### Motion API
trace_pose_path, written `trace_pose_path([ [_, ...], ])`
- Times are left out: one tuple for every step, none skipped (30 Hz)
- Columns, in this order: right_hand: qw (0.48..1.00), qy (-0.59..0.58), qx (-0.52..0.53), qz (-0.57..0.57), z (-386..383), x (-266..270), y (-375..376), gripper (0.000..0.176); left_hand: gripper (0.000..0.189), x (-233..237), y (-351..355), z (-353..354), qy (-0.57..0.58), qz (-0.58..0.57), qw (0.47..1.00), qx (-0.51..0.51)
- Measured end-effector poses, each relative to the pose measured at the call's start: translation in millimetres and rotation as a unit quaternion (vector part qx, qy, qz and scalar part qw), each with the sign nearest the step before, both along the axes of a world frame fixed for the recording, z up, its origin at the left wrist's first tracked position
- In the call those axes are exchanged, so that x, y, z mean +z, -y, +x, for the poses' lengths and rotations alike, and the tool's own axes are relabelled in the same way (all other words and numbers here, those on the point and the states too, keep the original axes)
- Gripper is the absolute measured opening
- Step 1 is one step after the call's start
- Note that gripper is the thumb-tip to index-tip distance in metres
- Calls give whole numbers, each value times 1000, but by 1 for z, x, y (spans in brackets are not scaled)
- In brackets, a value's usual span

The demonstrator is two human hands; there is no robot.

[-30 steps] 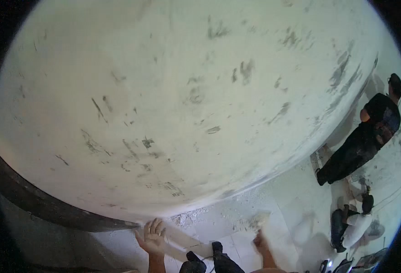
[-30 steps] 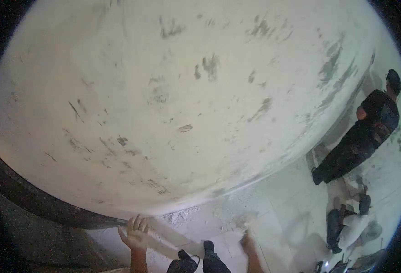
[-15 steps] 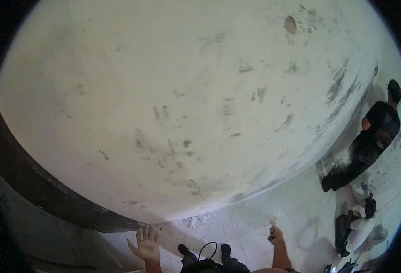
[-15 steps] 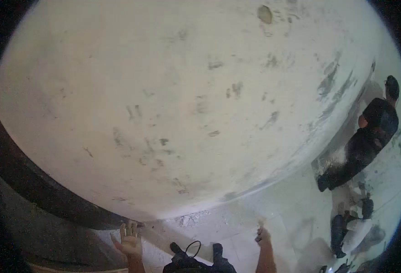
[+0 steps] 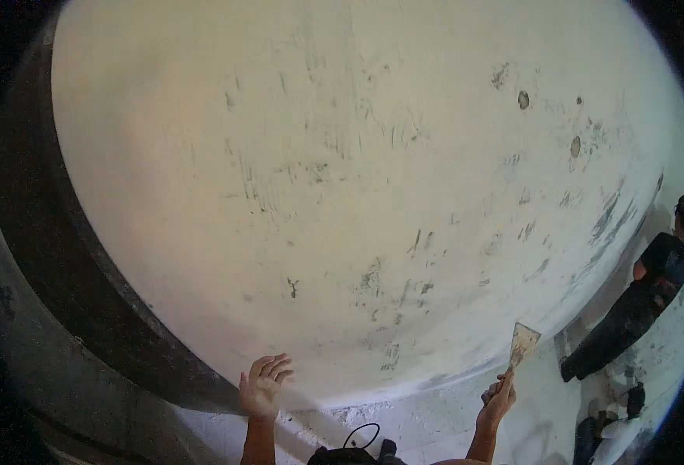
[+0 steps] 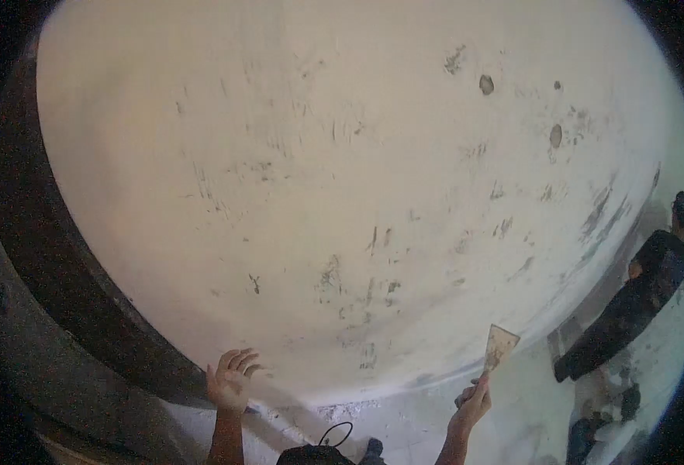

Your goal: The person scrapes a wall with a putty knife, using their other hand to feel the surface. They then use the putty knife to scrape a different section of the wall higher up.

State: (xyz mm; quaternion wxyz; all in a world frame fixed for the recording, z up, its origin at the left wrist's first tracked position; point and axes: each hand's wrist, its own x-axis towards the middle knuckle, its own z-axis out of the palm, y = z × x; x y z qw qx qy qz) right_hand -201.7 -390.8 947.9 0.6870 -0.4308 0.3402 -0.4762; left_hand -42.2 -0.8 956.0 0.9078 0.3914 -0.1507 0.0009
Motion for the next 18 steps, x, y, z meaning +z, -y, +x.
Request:
trace_pose_path([
  [999, 26, 18, -23, 9, 14, -4, 31, 64, 2, 0, 1, 12, 5, 1000, 0],
  [999, 28, 21, -28, 16, 28, -10, 31, 64, 2, 0, -1, 14, 1, 1000, 3],
  [997, 31, 39, -60, 22, 40, -17, 30, 62, 0, 1, -4, 22, 8, 999, -30],
  [994, 35, 56, -90, 26, 49, -23, 30, 61, -1, 3, -6, 31, 19, 997, -64],
  [993, 47, 60, -92, 30, 53, -26, 32, 61, -3, 5, -8, 34, 19, 997, -63],
  [993, 48, 63, -92, 31, 57, -31, 32, 61, -6, 9, -12, 31, 21, 995, -94],
  [991, 48, 75, -95, 31, 61, -34, 32, 61, -9, 14, -16, 30, 22, 992, -124],
  [990, 49, 90, -100, 34, 64, -34, 31, 61, -13, 19, -18, 33, 20, 992, -116],
  [986, 41, 113, -117, 33, 61, -29, 30, 60, -17, 24, -21, 12, 47, 992, -119],
  [984, 43, 123, -118, 32, 63, -28, 30, 59, -20, 26, -24, -9, 73, 990, -123],
  [980, 18, 141, -140, 29, 67, -26, 29, 59, -22, 30, -26, -7, 72, 991, -113],
  [975, -8, 154, -162, 25, 73, -25, 28, 58, -23, 34, -28, -22, 81, 990, -115],
  [970, -9, 166, -176, 21, 79, -25, 28, 57, -22, 37, -30, -38, 90, 988, -119],
  [970, -8, 168, -176, 20, 82, -24, 28, 57, -21, 40, -29, -37, 90, 989, -116],
  [973, -13, 169, -157, 19, 84, -24, 27, 56, -19, 43, -29, -30, 92, 988, -122],
  [976, -18, 170, -136, 18, 84, -23, 27, 55, -17, 46, -29, -24, 95, 987, -127],
  [976, -18, 173, -135, 17, 84, -23, 27, 55, -15, 48, -29, -25, 96, 987, -124],
  [969, -30, 197, -144, 18, 83, -24, 28, 56, -15, 52, -28, -11, 110, 987, -117],
])
